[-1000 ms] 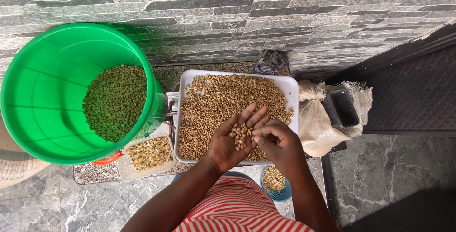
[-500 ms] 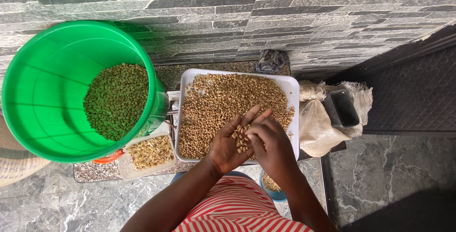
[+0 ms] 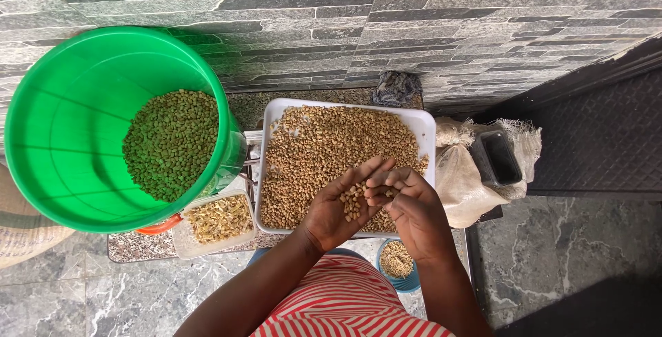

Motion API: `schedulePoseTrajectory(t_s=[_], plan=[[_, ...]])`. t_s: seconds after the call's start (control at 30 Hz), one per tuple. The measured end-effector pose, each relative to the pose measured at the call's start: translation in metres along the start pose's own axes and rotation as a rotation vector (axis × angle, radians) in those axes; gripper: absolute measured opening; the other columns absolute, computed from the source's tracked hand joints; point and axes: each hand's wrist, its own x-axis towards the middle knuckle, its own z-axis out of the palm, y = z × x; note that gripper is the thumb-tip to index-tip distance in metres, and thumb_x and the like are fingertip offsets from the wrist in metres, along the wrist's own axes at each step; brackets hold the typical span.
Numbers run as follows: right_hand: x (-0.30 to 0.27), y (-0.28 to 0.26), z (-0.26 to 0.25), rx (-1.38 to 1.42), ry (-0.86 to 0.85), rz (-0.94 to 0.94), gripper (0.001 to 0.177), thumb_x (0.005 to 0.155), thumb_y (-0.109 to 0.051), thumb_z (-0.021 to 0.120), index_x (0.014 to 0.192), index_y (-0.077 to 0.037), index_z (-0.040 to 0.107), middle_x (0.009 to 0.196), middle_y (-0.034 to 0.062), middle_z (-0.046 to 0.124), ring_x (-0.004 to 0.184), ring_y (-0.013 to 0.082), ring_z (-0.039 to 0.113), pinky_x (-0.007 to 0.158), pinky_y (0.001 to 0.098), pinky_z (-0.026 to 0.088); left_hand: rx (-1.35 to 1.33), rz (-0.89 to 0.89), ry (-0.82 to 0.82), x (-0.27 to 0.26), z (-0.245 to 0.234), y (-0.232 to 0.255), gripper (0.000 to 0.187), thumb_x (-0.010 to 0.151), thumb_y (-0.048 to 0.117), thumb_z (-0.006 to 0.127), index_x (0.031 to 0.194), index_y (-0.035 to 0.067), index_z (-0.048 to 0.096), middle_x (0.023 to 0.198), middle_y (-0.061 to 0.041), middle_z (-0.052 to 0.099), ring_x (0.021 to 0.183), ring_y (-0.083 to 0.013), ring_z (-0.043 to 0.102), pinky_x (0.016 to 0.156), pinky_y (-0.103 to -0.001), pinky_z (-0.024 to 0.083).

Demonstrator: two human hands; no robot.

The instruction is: The person sorts small green and beige legumes by hand, picking individual pieces from a white tray and transferring them into a green bucket. The hands repeatedly scoop, inspect, and place the legumes, maintaining a steady sorting rhythm throughout the clip.

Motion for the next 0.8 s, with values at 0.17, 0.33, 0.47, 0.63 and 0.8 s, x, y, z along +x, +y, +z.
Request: schedulePoseTrajectory(t_s=[0.17, 0.33, 0.47, 0.63, 0.8], plan=[[-0.002, 0.0, 0.008, -0.601, -0.047, -0.153, 0.017, 0.089, 0.002, 0.069, 0.106, -0.002, 0.069, 0.102, 0.011, 0.068, 0.085, 0.017, 0.065, 0.074, 0.0329, 0.054, 0.03, -0.002, -0.026, -0.001, -0.003, 0.002, 0.059, 0.109, 0.05, 0.03, 0.158, 0.02, 0.043, 0.159, 0.004, 0.049, 0.133, -0.0141, 0.051, 0.1, -0.026, 0.046], [-0.002, -0.001, 0.037, -1.209, 0.002, -0.331, 0.016, 0.087, -0.008, 0.076, 0.103, -0.006, 0.074, 0.099, 0.0053, 0.066, 0.08, 0.0122, 0.066, 0.063, 0.027, 0.055, 0.118, -0.028, -0.003, -0.001, -0.001, 0.001, 0.062, 0.104, 0.051, 0.034, 0.158, 0.022, 0.04, 0.162, 0.004, 0.044, 0.145, -0.0219, 0.042, 0.116, -0.044, 0.038], [-0.003, 0.003, 0.045, -1.358, 0.054, -0.494, 0.014, 0.085, -0.008, 0.075, 0.097, -0.003, 0.071, 0.093, 0.0081, 0.061, 0.078, 0.0168, 0.062, 0.06, 0.029, 0.05, 0.102, -0.037, -0.035, -0.001, 0.002, 0.002, 0.061, 0.103, 0.048, 0.039, 0.159, 0.023, 0.037, 0.165, 0.005, 0.041, 0.15, -0.0218, 0.039, 0.122, -0.048, 0.032], [0.004, 0.01, 0.028, -1.143, 0.105, -0.253, 0.01, 0.088, -0.009, 0.075, 0.093, -0.003, 0.068, 0.087, 0.0037, 0.06, 0.067, 0.0123, 0.057, 0.056, 0.0288, 0.047, 0.147, -0.077, 0.083, -0.002, 0.005, 0.003, 0.061, 0.102, 0.049, 0.038, 0.158, 0.024, 0.041, 0.16, 0.007, 0.046, 0.146, -0.0178, 0.041, 0.118, -0.044, 0.035], [0.005, 0.001, 0.015, -0.949, 0.059, -0.33, 0.008, 0.091, -0.005, 0.072, 0.096, -0.004, 0.065, 0.09, 0.0005, 0.061, 0.075, 0.0073, 0.055, 0.064, 0.0268, 0.048, 0.1, -0.05, 0.064, -0.001, 0.007, 0.005, 0.059, 0.104, 0.048, 0.038, 0.158, 0.024, 0.043, 0.159, 0.006, 0.048, 0.142, -0.0172, 0.044, 0.116, -0.036, 0.037]])
